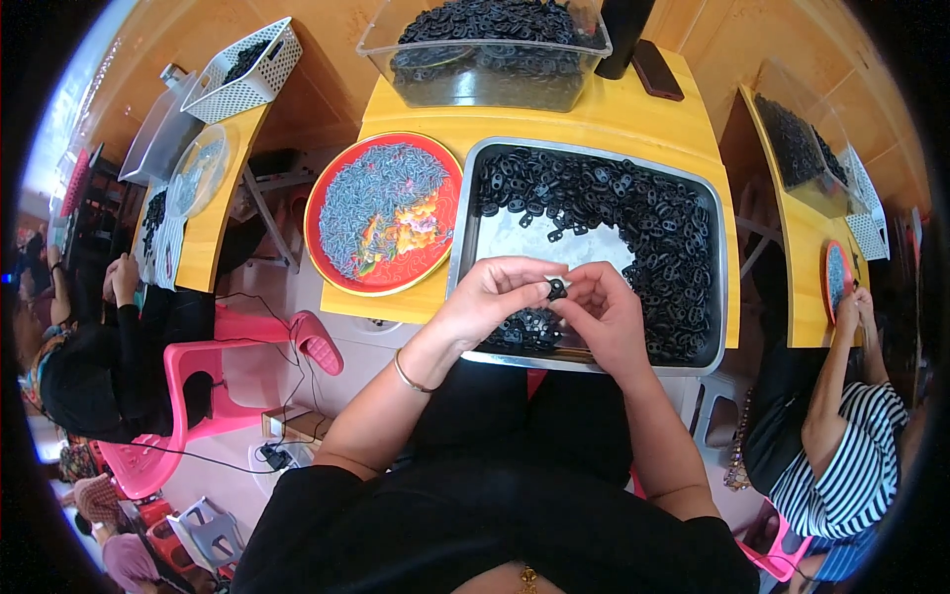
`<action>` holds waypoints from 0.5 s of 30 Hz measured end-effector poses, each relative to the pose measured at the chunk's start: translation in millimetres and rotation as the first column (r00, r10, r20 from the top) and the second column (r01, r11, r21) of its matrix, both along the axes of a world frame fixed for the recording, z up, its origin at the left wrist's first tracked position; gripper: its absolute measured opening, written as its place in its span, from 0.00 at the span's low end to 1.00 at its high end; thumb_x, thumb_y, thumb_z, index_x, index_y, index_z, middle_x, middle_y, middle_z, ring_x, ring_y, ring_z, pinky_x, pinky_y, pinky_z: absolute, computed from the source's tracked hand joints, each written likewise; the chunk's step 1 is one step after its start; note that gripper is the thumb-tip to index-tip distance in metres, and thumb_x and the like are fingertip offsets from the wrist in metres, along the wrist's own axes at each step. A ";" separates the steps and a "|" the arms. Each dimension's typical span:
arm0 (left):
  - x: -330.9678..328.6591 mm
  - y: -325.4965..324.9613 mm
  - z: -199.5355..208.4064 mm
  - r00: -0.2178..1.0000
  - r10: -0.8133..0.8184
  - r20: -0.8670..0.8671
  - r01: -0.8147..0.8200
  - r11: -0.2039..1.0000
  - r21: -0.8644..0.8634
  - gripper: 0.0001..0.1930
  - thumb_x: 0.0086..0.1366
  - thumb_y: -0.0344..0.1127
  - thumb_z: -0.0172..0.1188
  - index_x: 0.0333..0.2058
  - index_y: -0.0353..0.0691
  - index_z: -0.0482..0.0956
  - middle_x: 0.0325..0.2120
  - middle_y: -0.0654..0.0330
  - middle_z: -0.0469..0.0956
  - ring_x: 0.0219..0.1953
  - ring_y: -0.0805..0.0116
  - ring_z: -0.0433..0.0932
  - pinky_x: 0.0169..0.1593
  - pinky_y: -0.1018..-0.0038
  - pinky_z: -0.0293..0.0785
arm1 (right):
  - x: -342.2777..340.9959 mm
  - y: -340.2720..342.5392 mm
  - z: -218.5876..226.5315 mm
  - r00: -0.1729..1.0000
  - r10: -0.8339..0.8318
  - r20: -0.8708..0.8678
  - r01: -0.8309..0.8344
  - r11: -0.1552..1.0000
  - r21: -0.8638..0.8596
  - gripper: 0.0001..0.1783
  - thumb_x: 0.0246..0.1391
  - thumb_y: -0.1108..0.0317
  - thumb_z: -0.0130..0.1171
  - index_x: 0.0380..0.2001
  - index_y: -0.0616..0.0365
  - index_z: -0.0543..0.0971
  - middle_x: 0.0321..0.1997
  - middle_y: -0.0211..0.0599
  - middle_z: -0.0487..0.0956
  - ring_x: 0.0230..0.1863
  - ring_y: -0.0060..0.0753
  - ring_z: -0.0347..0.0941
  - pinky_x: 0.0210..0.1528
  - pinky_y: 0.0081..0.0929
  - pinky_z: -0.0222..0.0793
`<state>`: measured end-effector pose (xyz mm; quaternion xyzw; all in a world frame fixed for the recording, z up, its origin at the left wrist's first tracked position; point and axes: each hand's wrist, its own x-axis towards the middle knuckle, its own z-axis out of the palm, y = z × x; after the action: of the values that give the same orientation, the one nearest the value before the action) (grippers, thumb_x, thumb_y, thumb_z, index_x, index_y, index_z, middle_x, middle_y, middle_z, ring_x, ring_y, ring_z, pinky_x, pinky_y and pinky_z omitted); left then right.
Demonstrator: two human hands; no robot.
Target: The person assembles plastic fasteners by hand, taking pieces from a metal tray, fitting them together, and placing the assembled fasteners into a container.
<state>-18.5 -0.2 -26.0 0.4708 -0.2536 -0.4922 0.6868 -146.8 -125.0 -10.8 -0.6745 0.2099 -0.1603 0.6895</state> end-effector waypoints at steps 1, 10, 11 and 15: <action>1.3 0.7 -0.3 1.000 -0.012 -0.021 0.012 1.000 -0.019 0.16 0.60 0.24 0.55 0.48 0.34 0.71 0.32 0.60 0.78 0.35 0.77 0.75 0.42 0.80 0.73 | -0.1 0.5 4.8 1.000 0.012 -0.004 -0.012 0.998 -0.062 0.13 0.43 0.75 0.63 0.35 0.59 0.75 0.26 0.29 0.76 0.27 0.15 0.72 0.30 0.14 0.68; 3.2 2.2 4.3 0.994 -0.094 -0.053 0.094 0.996 -0.008 0.26 0.58 0.25 0.58 0.55 0.37 0.60 0.25 0.65 0.73 0.29 0.79 0.72 0.36 0.82 0.70 | -2.2 -9.6 13.7 0.981 0.194 -0.030 -0.187 0.882 -0.433 0.18 0.36 0.75 0.68 0.36 0.58 0.80 0.24 0.29 0.73 0.21 0.15 0.68 0.23 0.14 0.62; 2.7 2.2 5.1 0.993 -0.102 -0.061 0.101 0.995 -0.006 0.26 0.58 0.25 0.58 0.55 0.37 0.60 0.24 0.65 0.73 0.28 0.80 0.72 0.36 0.83 0.69 | -2.5 -9.8 13.0 0.980 0.197 -0.018 -0.186 0.884 -0.430 0.16 0.35 0.75 0.68 0.33 0.58 0.80 0.24 0.29 0.73 0.21 0.15 0.68 0.23 0.14 0.61; 3.2 2.6 6.1 0.991 -0.122 -0.060 0.122 0.992 -0.001 0.27 0.58 0.24 0.58 0.55 0.37 0.60 0.24 0.65 0.73 0.28 0.79 0.72 0.36 0.83 0.69 | -3.4 -9.1 11.3 0.981 0.196 -0.015 -0.185 0.896 -0.403 0.15 0.34 0.75 0.69 0.32 0.58 0.80 0.23 0.28 0.73 0.20 0.14 0.67 0.23 0.13 0.61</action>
<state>-15.2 2.4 -19.9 0.4403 -0.2607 -0.5475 0.6621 -150.1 -134.1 0.5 -0.8171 0.0966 -0.1404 0.5507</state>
